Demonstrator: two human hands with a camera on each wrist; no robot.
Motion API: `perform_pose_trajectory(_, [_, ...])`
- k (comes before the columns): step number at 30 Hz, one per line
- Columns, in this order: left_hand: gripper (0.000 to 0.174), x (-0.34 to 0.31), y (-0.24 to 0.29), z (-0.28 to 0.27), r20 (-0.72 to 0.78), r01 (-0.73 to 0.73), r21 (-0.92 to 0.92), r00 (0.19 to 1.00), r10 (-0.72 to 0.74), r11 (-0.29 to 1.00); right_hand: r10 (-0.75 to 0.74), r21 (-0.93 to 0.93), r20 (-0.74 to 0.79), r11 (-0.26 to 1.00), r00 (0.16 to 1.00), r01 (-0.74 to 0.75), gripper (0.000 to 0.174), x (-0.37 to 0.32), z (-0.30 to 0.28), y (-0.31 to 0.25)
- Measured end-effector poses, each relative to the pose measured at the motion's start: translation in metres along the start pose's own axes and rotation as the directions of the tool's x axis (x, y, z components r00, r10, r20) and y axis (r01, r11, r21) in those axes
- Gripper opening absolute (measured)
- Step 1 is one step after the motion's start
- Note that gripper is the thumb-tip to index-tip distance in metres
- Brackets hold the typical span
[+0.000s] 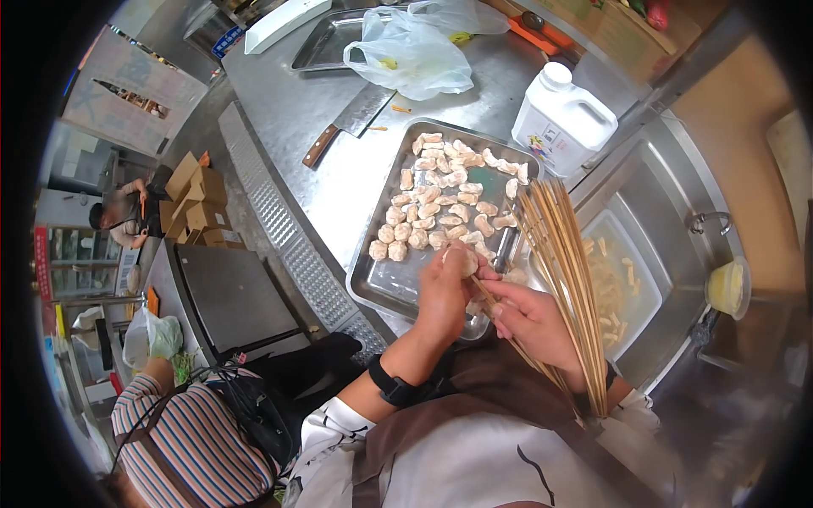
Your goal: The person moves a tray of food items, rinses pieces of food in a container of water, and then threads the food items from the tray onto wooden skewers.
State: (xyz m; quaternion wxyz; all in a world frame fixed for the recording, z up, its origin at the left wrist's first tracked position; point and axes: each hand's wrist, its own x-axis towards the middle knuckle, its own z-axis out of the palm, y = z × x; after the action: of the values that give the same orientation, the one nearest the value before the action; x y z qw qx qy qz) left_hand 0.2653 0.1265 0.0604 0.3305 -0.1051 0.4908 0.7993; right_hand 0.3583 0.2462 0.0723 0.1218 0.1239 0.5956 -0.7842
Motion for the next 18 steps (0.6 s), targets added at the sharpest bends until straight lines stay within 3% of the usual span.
perform_pose_trajectory(7, [0.033,-0.013,-0.003,0.013,0.040,0.044,-0.009,0.998,-0.044,0.999,-0.008,0.147,-0.030,0.989,1.000,0.012,0.014,0.004,-0.001,-0.002])
perform_pose_trajectory(13, [0.032,-0.019,-0.014,0.010,0.113,0.085,0.028,0.990,-0.087,0.996,-0.043,0.228,-0.065,0.972,0.997,0.057,0.015,0.011,-0.001,0.004])
perform_pose_trajectory(18, [0.032,-0.017,-0.012,0.008,0.102,0.055,0.038,0.993,-0.059,0.998,0.011,0.141,-0.049,0.990,0.999,-0.004,0.015,0.009,-0.004,-0.006])
